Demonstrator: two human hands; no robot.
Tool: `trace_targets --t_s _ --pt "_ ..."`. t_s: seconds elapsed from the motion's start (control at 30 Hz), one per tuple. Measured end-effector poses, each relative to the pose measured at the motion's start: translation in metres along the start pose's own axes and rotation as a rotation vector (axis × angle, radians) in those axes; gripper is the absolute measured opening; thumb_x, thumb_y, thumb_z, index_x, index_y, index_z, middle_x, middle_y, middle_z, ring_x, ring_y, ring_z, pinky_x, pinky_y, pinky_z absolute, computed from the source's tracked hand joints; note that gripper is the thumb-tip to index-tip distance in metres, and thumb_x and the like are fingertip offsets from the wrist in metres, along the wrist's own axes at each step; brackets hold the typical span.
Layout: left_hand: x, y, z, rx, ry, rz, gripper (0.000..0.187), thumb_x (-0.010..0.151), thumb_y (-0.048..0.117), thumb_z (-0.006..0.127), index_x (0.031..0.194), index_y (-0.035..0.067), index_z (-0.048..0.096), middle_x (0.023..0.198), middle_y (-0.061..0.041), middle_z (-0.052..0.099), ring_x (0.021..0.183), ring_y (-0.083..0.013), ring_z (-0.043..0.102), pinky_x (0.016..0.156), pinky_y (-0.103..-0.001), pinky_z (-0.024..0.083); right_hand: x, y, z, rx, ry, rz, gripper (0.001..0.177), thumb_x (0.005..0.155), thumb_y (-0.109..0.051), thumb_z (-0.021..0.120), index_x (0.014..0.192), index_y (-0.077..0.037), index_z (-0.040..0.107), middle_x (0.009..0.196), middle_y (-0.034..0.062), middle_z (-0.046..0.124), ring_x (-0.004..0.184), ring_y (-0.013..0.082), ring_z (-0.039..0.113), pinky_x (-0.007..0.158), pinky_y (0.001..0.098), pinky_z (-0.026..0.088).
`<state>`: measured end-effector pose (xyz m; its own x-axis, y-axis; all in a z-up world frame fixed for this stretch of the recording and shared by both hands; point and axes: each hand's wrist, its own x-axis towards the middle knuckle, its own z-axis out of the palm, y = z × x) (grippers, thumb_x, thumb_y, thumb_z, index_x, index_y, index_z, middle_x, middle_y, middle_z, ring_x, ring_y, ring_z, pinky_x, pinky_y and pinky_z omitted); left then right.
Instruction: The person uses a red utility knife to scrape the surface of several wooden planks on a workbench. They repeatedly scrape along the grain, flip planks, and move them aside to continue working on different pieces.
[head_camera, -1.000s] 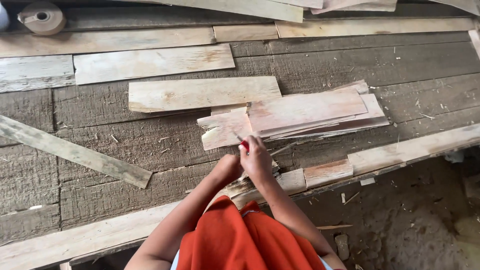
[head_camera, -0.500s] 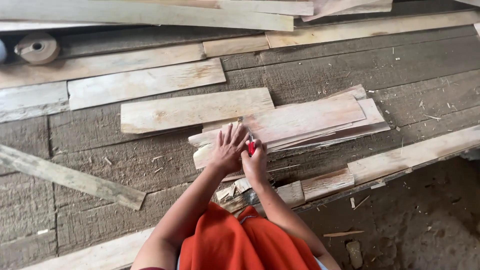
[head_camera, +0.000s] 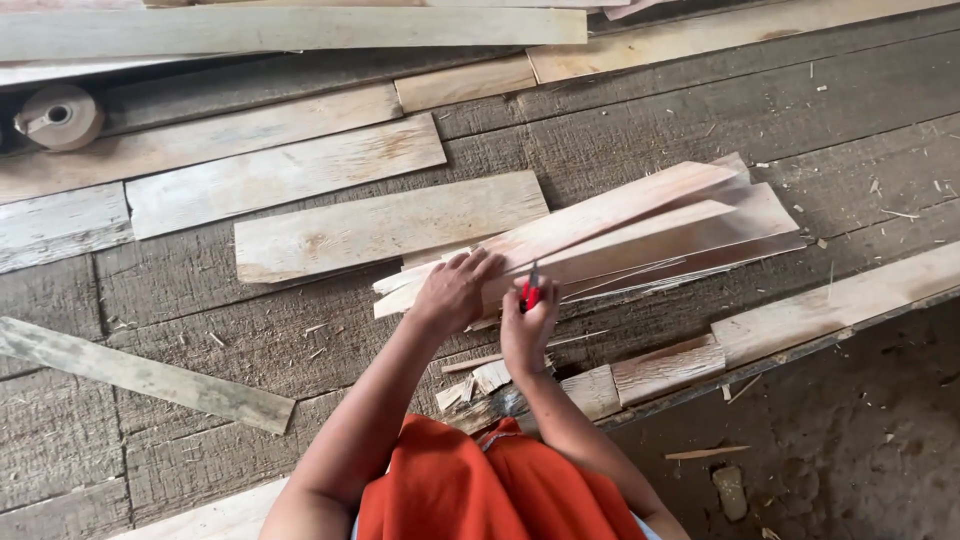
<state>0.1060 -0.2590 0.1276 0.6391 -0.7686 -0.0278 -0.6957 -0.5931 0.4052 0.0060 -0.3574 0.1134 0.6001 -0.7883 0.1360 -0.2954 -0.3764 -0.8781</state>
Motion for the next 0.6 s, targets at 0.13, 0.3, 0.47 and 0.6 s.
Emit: trace_targets --t_s 0.13,0.3,0.47,0.6 --pt "0.018 -0.02 0.008 -0.088 -0.062 -0.062 0.075 0.073 0.013 0.046 0.147 0.028 0.046 0.142 -0.005 0.06 0.127 -0.0327 0.06 0.09 -0.053 0.059 0.012 0.006 -0.01 0.0 0.012 0.034 0.019 0.078 -0.009 0.064 0.095 -0.015 0.062 0.101 0.0109 0.054 0.096 0.0354 0.059 0.087 0.0453 0.049" --pt "0.024 -0.023 -0.017 -0.232 -0.148 -0.069 0.068 0.077 0.009 0.055 0.143 0.023 0.045 0.136 -0.012 0.064 0.117 -0.0422 0.065 0.092 -0.057 0.058 0.012 0.002 -0.013 0.197 0.048 0.252 0.018 0.08 -0.008 0.065 0.096 -0.013 0.06 0.097 0.0064 0.05 0.089 0.0209 0.052 0.083 0.037 0.044" --pt "0.02 -0.009 -0.029 -0.175 -0.176 -0.057 0.067 0.079 0.016 0.062 0.144 0.025 0.049 0.134 -0.011 0.065 0.118 -0.0404 0.065 0.09 -0.054 0.059 0.022 -0.002 -0.016 0.225 0.07 0.273 0.019 0.08 -0.011 0.069 0.097 -0.014 0.061 0.099 0.0072 0.054 0.088 0.0217 0.055 0.083 0.0384 0.046" --pt "0.008 0.001 -0.03 -0.098 -0.087 0.041 0.062 0.079 0.045 0.072 0.136 0.024 0.058 0.131 -0.009 0.062 0.123 -0.0412 0.06 0.094 -0.054 0.057 0.03 -0.014 -0.018 0.256 0.102 0.29 0.02 0.082 -0.015 0.072 0.098 -0.012 0.06 0.093 0.0053 0.056 0.088 0.0182 0.053 0.082 0.0361 0.045"
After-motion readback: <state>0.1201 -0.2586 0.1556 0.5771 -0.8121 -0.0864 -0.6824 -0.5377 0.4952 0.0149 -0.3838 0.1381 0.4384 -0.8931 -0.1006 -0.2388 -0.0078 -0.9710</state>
